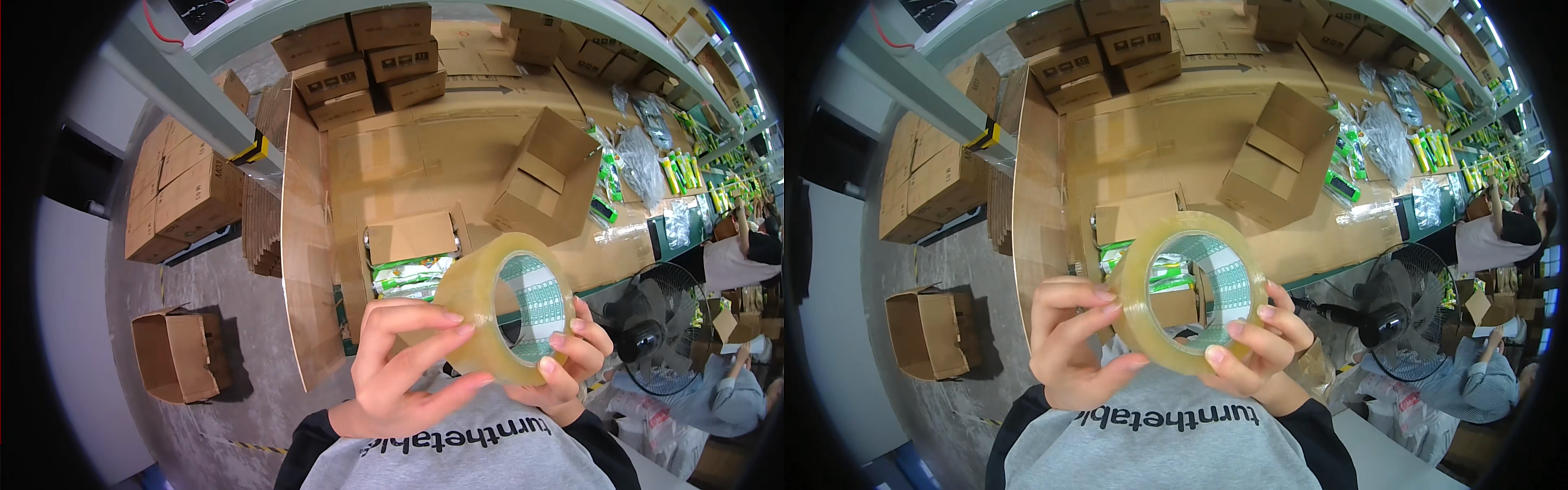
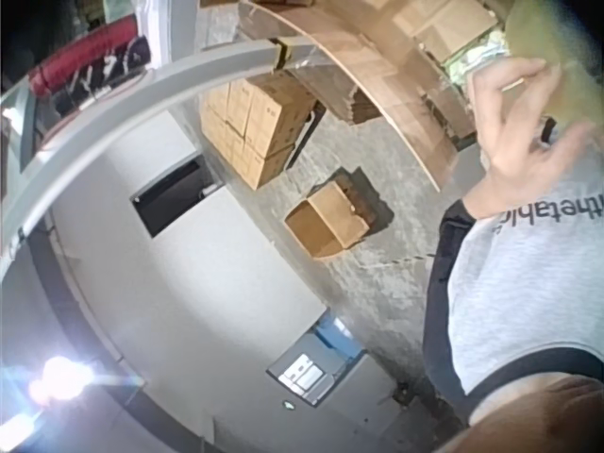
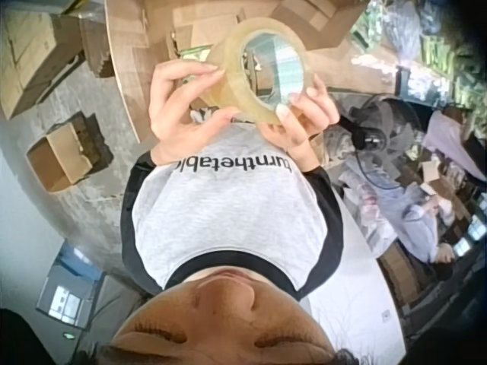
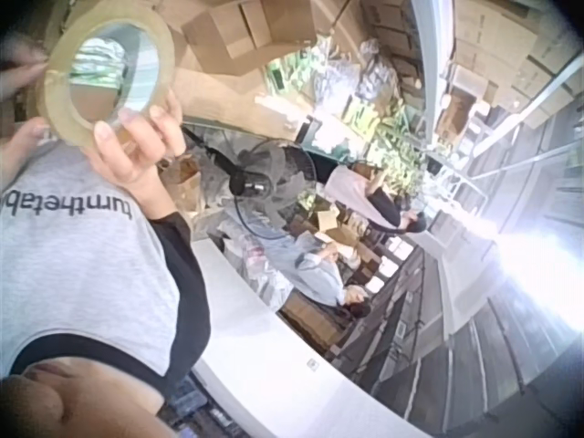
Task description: The person packs small green packaged items into a small cardboard box, then seals the box with tape using a tape dispenser, and places the sealed box onto a shelf.
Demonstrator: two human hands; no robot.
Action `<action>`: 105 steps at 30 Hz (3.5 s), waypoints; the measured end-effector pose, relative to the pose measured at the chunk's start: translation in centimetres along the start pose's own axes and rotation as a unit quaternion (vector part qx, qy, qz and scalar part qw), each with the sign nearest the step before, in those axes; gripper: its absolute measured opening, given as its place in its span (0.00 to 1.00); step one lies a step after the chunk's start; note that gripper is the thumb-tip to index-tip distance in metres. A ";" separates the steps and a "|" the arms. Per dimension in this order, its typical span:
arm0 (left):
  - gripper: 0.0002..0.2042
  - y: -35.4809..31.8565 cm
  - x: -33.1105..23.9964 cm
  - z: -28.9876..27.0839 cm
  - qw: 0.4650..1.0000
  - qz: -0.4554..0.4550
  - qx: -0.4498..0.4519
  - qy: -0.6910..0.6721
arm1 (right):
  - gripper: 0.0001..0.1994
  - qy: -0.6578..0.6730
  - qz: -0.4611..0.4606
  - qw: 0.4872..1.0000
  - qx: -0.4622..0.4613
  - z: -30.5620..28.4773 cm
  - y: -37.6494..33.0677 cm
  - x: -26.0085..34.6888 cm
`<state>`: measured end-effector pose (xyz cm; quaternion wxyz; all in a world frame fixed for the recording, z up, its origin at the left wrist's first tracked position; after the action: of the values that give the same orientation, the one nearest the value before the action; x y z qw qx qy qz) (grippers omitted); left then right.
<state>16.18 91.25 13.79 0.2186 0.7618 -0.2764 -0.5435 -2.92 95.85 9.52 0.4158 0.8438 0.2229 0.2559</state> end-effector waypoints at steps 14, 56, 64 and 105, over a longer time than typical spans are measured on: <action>0.20 -1.0 0.4 0.8 0.994 -0.009 -0.030 -0.103 | 0.26 -0.091 -0.047 0.992 -0.070 0.7 0.0 0.1; 0.17 0.4 5.8 3.6 0.935 -0.211 0.170 -0.228 | 0.32 0.087 0.033 0.992 0.083 -3.3 0.3 -2.3; 0.16 -1.1 8.5 2.8 0.906 -0.223 0.263 -0.247 | 0.34 0.140 0.045 0.980 0.133 -3.6 -0.4 -1.9; 0.13 -0.9 8.6 3.7 0.869 -0.237 0.333 -0.279 | 0.31 0.137 0.091 0.967 0.195 -4.5 0.0 -2.3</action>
<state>15.09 86.15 5.96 -0.2691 0.6488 -0.3018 -0.6446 -7.47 97.12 11.27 0.1831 0.8822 0.2456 0.3577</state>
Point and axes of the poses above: each hand's wrist, its own y-axis towards the middle knuckle, its own z-axis out of the palm, x = y × z, the point moved 3 cm from there along y, towards the middle knuckle, and after that the axes turned 2 degrees about y, right-handed, at the moved point
